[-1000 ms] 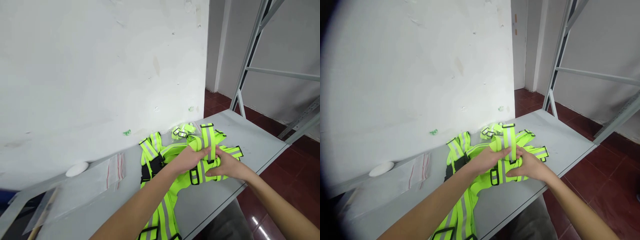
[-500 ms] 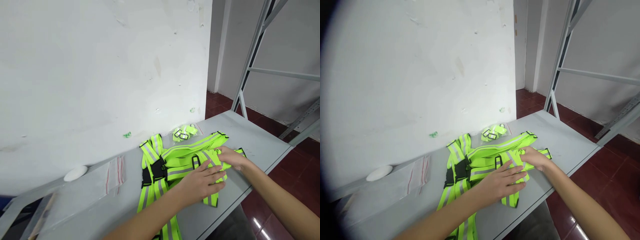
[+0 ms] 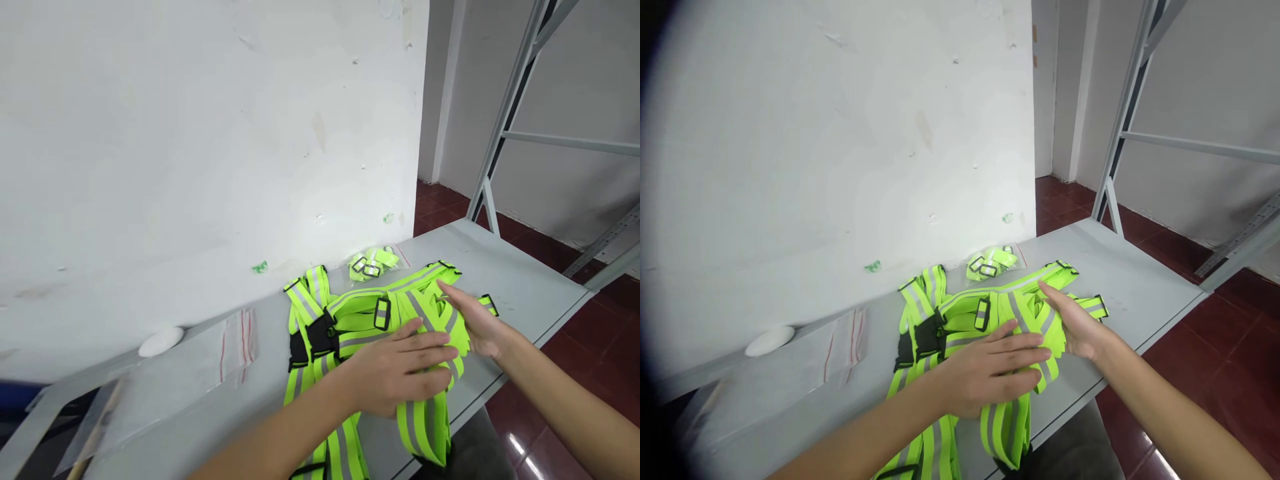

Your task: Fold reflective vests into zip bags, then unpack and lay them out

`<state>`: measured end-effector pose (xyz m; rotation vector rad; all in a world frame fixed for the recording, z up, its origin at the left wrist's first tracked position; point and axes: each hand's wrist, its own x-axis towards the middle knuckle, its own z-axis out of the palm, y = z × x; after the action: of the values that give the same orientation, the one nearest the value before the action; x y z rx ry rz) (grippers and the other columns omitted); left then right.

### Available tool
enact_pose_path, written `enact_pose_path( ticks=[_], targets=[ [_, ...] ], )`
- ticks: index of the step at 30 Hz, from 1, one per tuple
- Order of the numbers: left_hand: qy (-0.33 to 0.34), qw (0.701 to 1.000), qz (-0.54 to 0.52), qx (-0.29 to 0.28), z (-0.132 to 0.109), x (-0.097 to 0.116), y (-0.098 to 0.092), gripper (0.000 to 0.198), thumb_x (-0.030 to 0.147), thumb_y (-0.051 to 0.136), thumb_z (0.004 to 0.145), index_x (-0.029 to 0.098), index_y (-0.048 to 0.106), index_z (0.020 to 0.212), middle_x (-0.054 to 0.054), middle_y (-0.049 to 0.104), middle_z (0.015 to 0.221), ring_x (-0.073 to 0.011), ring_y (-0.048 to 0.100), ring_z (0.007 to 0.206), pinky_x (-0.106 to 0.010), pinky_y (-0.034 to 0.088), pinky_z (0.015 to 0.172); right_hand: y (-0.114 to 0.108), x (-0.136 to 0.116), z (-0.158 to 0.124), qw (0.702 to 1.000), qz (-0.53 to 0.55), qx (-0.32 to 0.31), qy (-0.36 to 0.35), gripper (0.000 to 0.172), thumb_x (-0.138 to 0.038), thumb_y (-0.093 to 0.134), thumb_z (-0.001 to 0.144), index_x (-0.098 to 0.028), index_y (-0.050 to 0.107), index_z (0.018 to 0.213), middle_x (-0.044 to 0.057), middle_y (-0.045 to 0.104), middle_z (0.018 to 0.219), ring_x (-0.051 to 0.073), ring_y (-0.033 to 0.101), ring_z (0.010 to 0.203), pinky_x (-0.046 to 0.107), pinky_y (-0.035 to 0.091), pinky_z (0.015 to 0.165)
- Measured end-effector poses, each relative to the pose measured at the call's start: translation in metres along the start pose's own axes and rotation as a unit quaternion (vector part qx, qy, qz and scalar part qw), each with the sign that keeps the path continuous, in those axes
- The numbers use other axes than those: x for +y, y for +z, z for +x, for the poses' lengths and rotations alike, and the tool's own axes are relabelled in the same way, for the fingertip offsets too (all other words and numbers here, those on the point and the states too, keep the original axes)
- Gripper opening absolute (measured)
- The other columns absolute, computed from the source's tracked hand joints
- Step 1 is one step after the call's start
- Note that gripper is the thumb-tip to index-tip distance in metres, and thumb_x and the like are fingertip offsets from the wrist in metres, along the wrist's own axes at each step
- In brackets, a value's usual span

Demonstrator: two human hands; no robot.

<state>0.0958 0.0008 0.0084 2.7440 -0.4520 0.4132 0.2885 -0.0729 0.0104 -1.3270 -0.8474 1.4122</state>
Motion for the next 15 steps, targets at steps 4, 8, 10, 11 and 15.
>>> enact_pose_path(
  ticks=[4,8,10,11,15],
  targets=[
    [-0.018,0.996,-0.091,0.005,-0.001,0.005,0.002,0.033,0.035,0.039,0.095,0.02,0.066,0.108,-0.011,0.057,0.136,-0.0243,0.037,0.138,-0.043,0.014,0.119,0.005,0.005,-0.004,0.993,0.049,0.044,0.099,0.044,-0.053,0.072,0.073,-0.022,0.068,0.104,0.01,0.069,0.116,0.027,0.064,0.11,0.036,0.057,0.082],
    [-0.059,0.989,-0.136,0.021,-0.006,0.015,0.005,0.038,0.052,0.044,0.092,0.023,0.068,0.097,-0.01,0.073,0.106,-0.0248,0.054,0.125,-0.041,0.016,0.119,0.011,0.011,-0.006,0.982,0.036,0.118,0.144,0.058,-0.035,0.086,0.06,-0.022,0.063,0.112,0.011,0.067,0.121,0.03,0.062,0.113,0.034,0.059,0.075],
    [-0.044,0.988,-0.132,0.061,-0.013,0.019,0.003,0.035,0.048,0.044,0.093,0.022,0.066,0.1,-0.011,0.073,0.105,-0.0245,0.055,0.124,-0.042,0.015,0.119,0.015,0.01,-0.007,0.986,0.076,0.079,0.123,0.052,-0.035,0.084,0.064,-0.02,0.063,0.11,0.012,0.068,0.118,0.029,0.065,0.107,0.034,0.059,0.075],
    [-0.03,0.989,-0.124,0.076,-0.017,0.02,0.002,0.034,0.044,0.043,0.094,0.021,0.064,0.105,-0.011,0.072,0.111,-0.0248,0.052,0.127,-0.043,0.015,0.119,0.016,0.009,-0.007,0.988,0.101,0.049,0.104,0.049,-0.036,0.082,0.067,-0.019,0.064,0.109,0.012,0.07,0.115,0.028,0.068,0.102,0.035,0.058,0.077],
    [-0.017,0.996,-0.047,0.073,-0.037,0.017,-0.003,0.036,0.023,0.041,0.093,0.016,0.051,0.127,-0.015,0.059,0.132,-0.0251,0.036,0.139,-0.046,0.02,0.118,0.014,-0.003,-0.001,0.988,0.153,0.004,0.023,0.048,-0.033,0.079,0.072,-0.019,0.061,0.114,0.01,0.072,0.108,0.024,0.071,0.091,0.035,0.058,0.08]
  ],
)
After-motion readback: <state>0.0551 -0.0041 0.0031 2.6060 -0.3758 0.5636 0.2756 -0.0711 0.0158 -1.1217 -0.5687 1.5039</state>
